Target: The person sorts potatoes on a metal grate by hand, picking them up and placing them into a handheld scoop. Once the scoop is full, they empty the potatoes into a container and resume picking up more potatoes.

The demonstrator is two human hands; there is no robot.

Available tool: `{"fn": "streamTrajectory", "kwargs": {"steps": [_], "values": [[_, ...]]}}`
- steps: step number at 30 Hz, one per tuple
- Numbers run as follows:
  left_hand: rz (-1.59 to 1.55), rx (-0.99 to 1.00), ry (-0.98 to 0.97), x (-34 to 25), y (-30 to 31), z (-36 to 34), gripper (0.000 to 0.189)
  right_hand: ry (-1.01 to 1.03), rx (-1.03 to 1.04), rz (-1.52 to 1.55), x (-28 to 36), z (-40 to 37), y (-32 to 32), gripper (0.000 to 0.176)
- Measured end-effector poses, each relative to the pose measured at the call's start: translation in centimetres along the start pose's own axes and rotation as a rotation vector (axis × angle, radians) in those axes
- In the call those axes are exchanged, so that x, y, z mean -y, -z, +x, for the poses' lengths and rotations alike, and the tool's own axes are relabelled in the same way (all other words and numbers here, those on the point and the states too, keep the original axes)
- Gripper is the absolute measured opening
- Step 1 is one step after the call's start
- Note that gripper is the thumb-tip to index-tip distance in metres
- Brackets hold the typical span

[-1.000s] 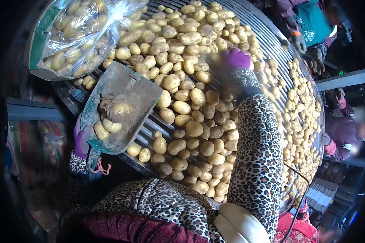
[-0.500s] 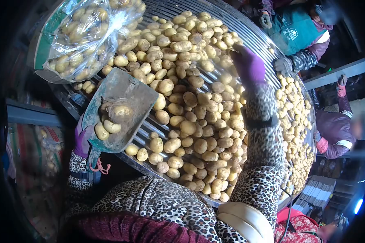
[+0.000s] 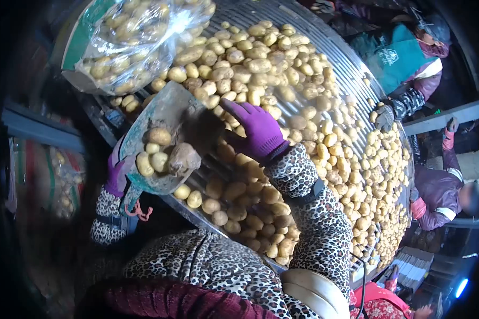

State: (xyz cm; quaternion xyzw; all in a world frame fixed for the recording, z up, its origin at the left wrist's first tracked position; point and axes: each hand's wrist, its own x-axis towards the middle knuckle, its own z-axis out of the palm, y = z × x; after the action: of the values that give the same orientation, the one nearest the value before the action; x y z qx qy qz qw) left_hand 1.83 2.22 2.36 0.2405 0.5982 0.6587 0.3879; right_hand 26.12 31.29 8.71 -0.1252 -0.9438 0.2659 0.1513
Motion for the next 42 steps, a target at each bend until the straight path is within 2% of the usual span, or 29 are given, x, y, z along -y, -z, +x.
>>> {"fn": "streamTrajectory", "kwargs": {"steps": [2,3,4,6,8,10,12,15,16,18,20,21,23,24,26,28,30,31,32,34,35,38,40,42], "values": [[0.000,-0.004,0.031,0.4,0.4,0.1,0.064,-0.069,-0.070,0.063,-3.4,-1.2,0.0,0.067],[-0.025,0.000,0.057,0.4,0.5,0.1,0.063,-0.178,-0.047,0.050,-4.7,-1.5,0.6,0.066],[-0.049,0.002,0.083,0.3,0.5,0.3,0.063,-0.259,-0.025,-0.145,-5.5,-1.6,1.1,0.064],[-0.082,-0.005,0.111,0.4,0.9,0.5,0.061,-0.236,0.008,-0.387,-7.2,-0.7,1.5,0.064],[-0.104,-0.018,0.125,1.3,1.5,0.4,0.060,-0.273,0.078,-0.476,-7.5,1.6,1.8,0.064],[-0.102,0.007,0.115,1.1,1.3,0.3,0.060,-0.151,0.092,-0.603,-7.9,4.9,1.2,0.068],[-0.103,0.014,0.133,-0.1,0.3,0.4,0.060,-0.138,0.102,-0.673,-8.9,8.4,-0.3,0.071],[-0.120,-0.004,0.141,-0.1,0.3,0.6,0.059,-0.333,0.253,-0.765,-10.4,12.8,-1.3,0.072],[-0.147,-0.010,0.155,-0.2,0.4,0.2,0.058,-0.326,0.175,-0.742,-11.8,12.9,-1.6,0.065],[-0.183,0.017,0.165,-1.1,-0.7,0.0,0.058,-0.379,0.144,-0.767,-11.9,12.8,0.0,0.056],[-0.177,-0.007,0.144,-1.1,-0.6,0.0,0.058,-0.557,0.383,-0.645,-10.3,12.5,3.7,0.051],[-0.176,0.011,0.146,-0.9,-0.4,0.0,0.057,-0.528,0.249,-0.669,-13.8,11.0,2.3,0.052],[-0.048,-0.032,0.133,-0.2,0.8,-0.5,0.056,-0.651,0.315,-0.638,-13.6,8.0,3.0,0.052],[0.004,-0.051,0.111,0.2,1.0,-0.4,0.055,-0.684,0.348,-0.659,-11.5,6.6,4.1,0.052],[-0.080,-0.040,0.098,0.3,0.8,-0.4,0.053,-0.596,0.259,-0.782,-13.2,1.9,3.3,0.055],[-0.085,-0.041,0.101,0.5,1.0,-0.3,0.052,-0.698,0.355,-0.789,-13.0,-1.7,4.8,0.058],[-0.070,-0.027,0.064,1.2,2.0,0.0,0.051,-0.742,0.326,-0.723,-13.0,-6.3,6.5,0.058],[-0.065,-0.022,0.050,1.7,2.1,0.1,0.051,-0.763,0.360,-0.788,-11.5,-7.5,7.1,0.061],[-0.106,-0.014,0.039,0.6,0.9,-0.1,0.051,-0.655,0.304,-0.840,-13.2,-10.8,6.5,0.073],[-0.188,0.014,0.042,0.0,0.1,-0.2,0.051,-0.640,0.233,-0.704,-10.6,-12.7,7.3,0.072],[-0.069,-0.025,0.050,1.0,1.5,-0.2,0.051,-0.597,0.163,-0.738,-10.6,-14.1,6.6,0.075],[-0.035,0.022,0.077,1.9,2.9,0.2,0.054,-0.724,0.352,-0.674,-8.0,-15.7,5.6,0.080],[-0.016,0.015,0.067,2.8,3.6,0.8,0.054,-0.691,0.305,-0.743,-9.1,-18.0,3.3,0.067],[-0.013,-0.011,0.045,4.3,4.1,1.9,0.055,-0.765,0.309,-0.679,-7.6,-18.5,3.8,0.059]]}}
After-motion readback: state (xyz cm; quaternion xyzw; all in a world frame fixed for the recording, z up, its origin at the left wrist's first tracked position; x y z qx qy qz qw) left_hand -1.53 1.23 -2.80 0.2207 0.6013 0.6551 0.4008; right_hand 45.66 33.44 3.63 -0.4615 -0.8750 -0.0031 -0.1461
